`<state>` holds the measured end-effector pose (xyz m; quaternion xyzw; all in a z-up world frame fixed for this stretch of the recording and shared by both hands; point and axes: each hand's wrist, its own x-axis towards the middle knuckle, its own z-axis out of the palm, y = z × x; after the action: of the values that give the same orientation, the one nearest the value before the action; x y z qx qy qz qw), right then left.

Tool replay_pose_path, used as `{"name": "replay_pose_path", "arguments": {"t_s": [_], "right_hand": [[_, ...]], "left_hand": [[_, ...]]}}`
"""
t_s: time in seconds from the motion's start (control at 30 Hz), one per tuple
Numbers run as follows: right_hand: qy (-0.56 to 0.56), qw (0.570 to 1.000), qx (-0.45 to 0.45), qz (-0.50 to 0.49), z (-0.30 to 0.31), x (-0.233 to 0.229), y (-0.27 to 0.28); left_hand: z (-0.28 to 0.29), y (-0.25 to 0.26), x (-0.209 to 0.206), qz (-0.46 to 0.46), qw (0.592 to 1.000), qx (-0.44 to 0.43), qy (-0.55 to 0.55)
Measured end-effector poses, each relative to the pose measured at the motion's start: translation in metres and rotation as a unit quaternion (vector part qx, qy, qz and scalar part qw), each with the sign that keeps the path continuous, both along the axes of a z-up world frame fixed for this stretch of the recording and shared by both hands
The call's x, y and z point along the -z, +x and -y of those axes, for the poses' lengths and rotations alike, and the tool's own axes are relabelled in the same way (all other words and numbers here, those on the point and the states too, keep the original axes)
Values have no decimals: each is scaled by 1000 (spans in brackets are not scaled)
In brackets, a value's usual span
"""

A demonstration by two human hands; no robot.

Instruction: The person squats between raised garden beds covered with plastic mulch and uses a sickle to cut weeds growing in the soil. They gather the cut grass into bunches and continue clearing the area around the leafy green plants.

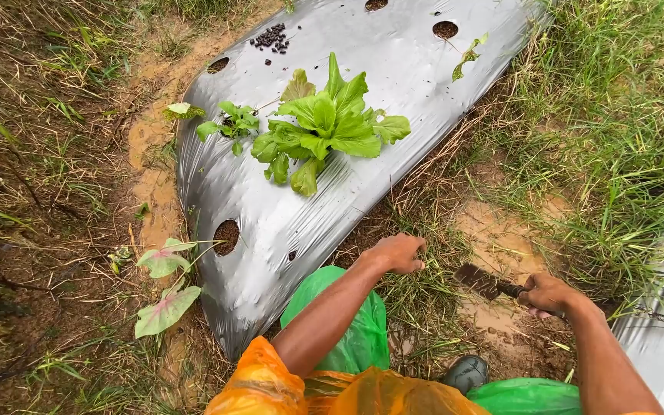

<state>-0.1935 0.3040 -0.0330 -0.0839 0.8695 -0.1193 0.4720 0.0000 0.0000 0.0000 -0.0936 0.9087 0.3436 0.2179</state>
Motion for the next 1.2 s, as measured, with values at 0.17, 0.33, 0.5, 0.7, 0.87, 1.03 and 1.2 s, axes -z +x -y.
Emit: {"name": "replay_pose_path", "arguments": {"t_s": [0.17,0.33,0.5,0.7,0.87,1.03,1.2], "right_hand": [[-5,1000,-8,-4,-1,4,-2],[-10,1000,8,5,-1,4,-2],[-42,996,69,23,0,-2,2],[-22,972,-13,-235,-12,10,-40],[-275,890,238,-274,-46,-56,-32],[-277,873,326,-234,-126,-80,-18],[-245,854,408,-210,-179,29,34]], "left_hand": [[0,-1,2,-3,1000,1,-3],[1,-1,4,-12,1000,3,-5],[0,1,-2,-2,1000,1,0],[0,0,-6,-19,1000,15,0],[-12,3,-6,34,993,103,-48],[-13,12,-51,115,968,203,-88],[1,-32,-25,113,946,222,-206]]}}
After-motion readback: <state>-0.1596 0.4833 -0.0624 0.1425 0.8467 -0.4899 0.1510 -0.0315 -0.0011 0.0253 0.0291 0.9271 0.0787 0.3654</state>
